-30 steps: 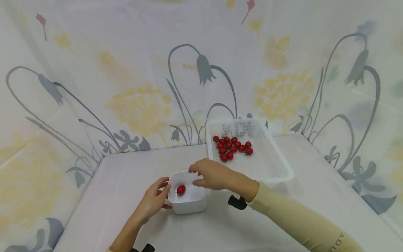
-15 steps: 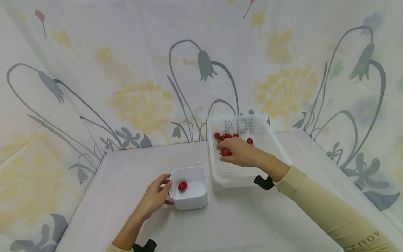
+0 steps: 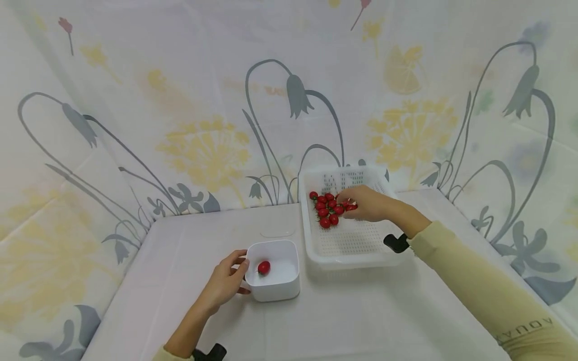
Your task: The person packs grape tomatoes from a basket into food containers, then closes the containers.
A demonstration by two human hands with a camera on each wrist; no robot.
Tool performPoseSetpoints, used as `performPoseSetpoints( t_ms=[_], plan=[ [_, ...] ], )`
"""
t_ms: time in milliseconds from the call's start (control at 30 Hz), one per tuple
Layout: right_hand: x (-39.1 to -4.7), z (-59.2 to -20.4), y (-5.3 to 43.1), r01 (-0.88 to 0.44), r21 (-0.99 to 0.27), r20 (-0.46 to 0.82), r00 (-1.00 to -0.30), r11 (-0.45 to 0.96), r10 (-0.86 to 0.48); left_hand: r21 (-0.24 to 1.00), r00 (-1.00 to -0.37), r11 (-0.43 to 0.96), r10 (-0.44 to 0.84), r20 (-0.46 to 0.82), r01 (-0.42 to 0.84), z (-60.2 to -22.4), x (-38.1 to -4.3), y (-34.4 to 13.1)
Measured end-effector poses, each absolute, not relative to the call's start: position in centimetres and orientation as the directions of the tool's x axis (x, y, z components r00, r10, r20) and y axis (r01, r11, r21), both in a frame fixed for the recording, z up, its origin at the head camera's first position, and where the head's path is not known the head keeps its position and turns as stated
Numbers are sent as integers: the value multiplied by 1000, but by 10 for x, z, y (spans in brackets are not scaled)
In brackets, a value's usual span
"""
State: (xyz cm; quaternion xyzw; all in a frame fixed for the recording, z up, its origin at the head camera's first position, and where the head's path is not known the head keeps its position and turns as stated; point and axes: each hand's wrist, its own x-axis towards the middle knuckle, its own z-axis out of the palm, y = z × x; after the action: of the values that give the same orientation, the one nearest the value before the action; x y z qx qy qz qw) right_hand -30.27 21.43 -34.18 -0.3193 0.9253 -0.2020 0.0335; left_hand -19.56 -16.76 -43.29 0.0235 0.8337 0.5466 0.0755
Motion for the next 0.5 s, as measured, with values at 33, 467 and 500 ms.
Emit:
performPoseSetpoints(
  t_ms=[33,467,500],
  plan=[
    [-306,-343,218,-577,-391,57,-793,717,-606,915,-987,401,123,-99,-42,-433,-196,-168],
    [-337,-360,248,-455,-414,-63,-850,789,-523,908,-986,416,118,-115,-56,-435,-197,-167],
    [-340,-362,249,-446,-417,-71,-853,792,-517,907,-987,417,118,-111,-53,-436,-197,-168]
  ],
)
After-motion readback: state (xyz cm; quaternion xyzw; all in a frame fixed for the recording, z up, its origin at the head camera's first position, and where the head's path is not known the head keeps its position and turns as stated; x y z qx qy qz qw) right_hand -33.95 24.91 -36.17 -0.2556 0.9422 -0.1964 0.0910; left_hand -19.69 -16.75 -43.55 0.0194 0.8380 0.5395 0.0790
